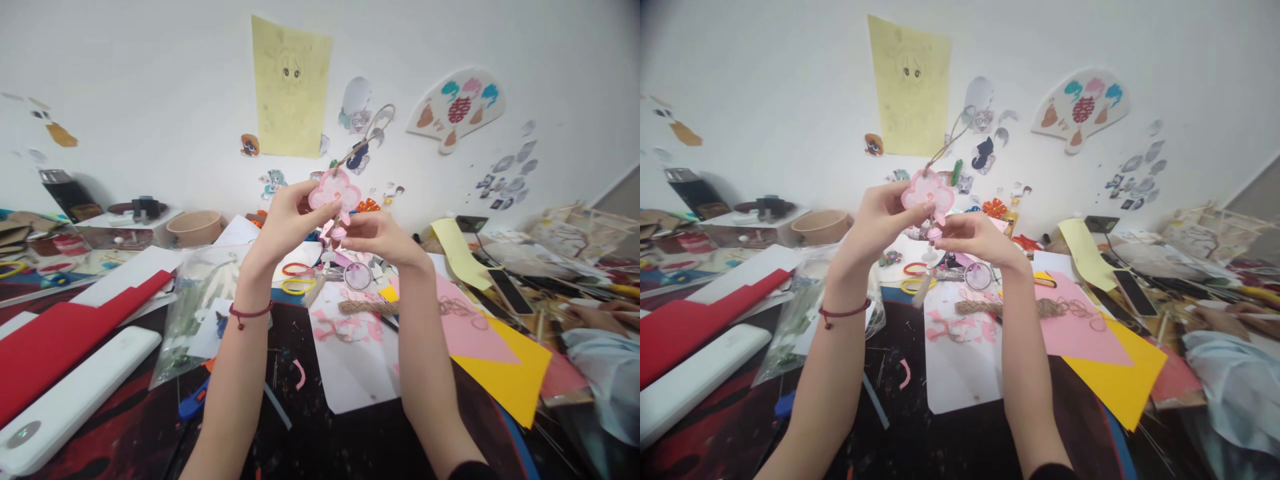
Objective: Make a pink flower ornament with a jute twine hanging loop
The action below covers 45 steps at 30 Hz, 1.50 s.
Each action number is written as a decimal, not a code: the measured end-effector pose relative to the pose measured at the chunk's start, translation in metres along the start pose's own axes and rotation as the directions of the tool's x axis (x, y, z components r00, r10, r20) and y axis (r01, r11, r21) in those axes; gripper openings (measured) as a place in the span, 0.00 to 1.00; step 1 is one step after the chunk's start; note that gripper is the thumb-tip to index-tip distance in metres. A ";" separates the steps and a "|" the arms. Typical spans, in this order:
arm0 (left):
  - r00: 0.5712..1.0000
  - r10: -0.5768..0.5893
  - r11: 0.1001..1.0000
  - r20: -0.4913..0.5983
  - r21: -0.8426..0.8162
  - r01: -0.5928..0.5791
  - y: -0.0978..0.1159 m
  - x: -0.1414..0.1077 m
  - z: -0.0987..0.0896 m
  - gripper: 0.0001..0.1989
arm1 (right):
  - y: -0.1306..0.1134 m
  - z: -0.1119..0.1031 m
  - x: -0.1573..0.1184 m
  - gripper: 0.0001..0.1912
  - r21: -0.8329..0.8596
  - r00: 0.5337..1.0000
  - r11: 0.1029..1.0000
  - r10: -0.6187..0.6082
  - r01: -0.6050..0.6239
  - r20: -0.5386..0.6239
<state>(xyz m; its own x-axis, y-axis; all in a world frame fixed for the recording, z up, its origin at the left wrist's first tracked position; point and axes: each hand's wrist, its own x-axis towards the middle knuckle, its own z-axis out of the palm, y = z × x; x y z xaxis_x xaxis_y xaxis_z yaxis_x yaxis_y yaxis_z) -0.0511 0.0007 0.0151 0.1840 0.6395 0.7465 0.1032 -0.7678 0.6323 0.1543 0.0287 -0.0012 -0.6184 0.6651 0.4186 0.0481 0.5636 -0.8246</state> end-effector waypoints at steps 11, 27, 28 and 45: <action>0.999 0.000 0.999 0.032 -0.044 0.002 0.007 -0.003 -0.004 0.18 | -0.009 0.013 0.004 0.11 -0.013 0.996 0.996 -0.085 0.085 -0.026; 0.997 0.034 0.994 0.069 -0.104 -0.026 0.019 -0.010 -0.017 0.13 | -0.024 0.021 -0.004 0.10 -0.211 0.986 0.971 -0.136 0.113 -0.096; 0.997 0.036 0.994 0.064 -0.102 -0.029 0.019 -0.010 -0.017 0.13 | -0.022 0.020 -0.003 0.09 -0.201 0.991 0.974 -0.119 0.105 -0.063; 0.995 0.078 0.992 0.068 -0.104 -0.071 0.008 -0.004 -0.006 0.14 | -0.033 0.039 0.005 0.12 -0.158 0.820 0.948 -0.318 0.276 -0.475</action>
<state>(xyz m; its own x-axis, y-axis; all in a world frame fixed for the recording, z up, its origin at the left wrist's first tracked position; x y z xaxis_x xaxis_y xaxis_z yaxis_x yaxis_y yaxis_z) -0.0567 -0.0081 0.0187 0.2572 0.5734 0.7779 -0.0121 -0.8030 0.5959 0.1188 -0.0055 0.0139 -0.1497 0.5995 0.7862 -0.0013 0.7951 -0.6065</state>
